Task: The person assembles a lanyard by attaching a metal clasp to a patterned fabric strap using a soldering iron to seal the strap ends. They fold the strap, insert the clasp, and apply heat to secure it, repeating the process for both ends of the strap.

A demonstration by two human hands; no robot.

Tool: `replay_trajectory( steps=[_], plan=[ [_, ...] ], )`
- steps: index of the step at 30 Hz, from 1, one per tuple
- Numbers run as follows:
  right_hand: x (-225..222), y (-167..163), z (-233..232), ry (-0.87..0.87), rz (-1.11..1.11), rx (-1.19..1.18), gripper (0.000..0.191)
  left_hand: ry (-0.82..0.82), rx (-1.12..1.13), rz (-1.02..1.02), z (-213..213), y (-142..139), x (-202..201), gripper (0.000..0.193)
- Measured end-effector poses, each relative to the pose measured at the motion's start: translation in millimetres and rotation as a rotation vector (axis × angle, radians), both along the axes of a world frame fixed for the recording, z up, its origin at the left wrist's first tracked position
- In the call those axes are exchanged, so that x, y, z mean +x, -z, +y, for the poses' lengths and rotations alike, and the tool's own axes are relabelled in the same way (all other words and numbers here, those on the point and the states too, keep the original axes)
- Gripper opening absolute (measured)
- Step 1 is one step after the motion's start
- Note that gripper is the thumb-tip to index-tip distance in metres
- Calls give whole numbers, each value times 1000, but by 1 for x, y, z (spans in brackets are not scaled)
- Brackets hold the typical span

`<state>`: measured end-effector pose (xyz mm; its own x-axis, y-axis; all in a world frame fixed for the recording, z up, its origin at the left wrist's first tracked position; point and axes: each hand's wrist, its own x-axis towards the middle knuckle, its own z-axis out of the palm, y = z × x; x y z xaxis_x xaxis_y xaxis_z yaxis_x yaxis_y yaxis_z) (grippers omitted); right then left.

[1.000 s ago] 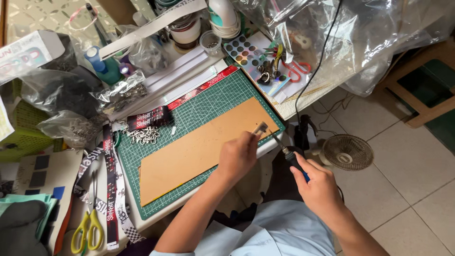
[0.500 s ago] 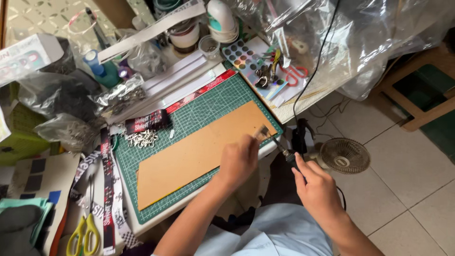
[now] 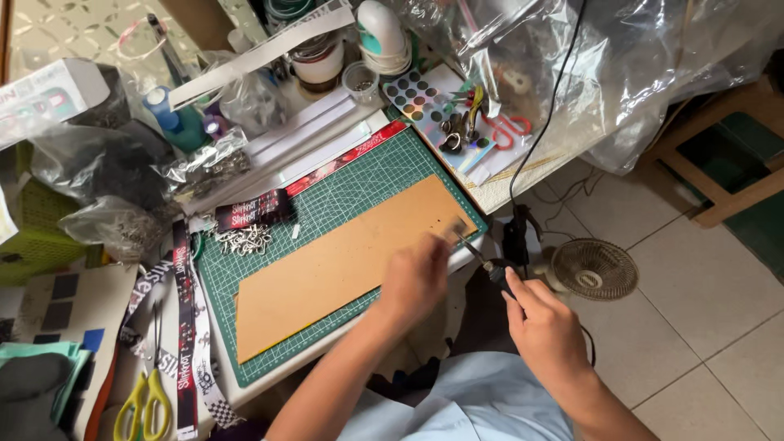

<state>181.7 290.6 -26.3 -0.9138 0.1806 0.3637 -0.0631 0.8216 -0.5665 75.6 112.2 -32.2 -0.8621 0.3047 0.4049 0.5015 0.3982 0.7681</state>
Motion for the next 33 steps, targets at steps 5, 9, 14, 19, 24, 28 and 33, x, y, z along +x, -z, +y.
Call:
replay_trajectory(
  steps=[5,9,14,19,24,28,33],
  plan=[
    [0,1,-3,1,39,34,31,-70,-100,-32,3,-12,3,22],
    [-1,3,-4,23,103,52,30,-1,-32,65,3,-5,8,23],
    [-4,5,-5,71,150,150,16,-48,-115,-20,2,7,5,11],
    [-7,3,-6,66,151,160,13,-65,-148,82,4,-11,2,20],
    [-7,3,-7,63,180,149,18,-33,-1,314,5,-13,7,13],
    [-7,4,-6,60,170,181,19,-59,-168,31,4,4,6,9],
    [-6,2,-3,54,167,176,17,-16,-241,76,6,2,6,20]
  ],
)
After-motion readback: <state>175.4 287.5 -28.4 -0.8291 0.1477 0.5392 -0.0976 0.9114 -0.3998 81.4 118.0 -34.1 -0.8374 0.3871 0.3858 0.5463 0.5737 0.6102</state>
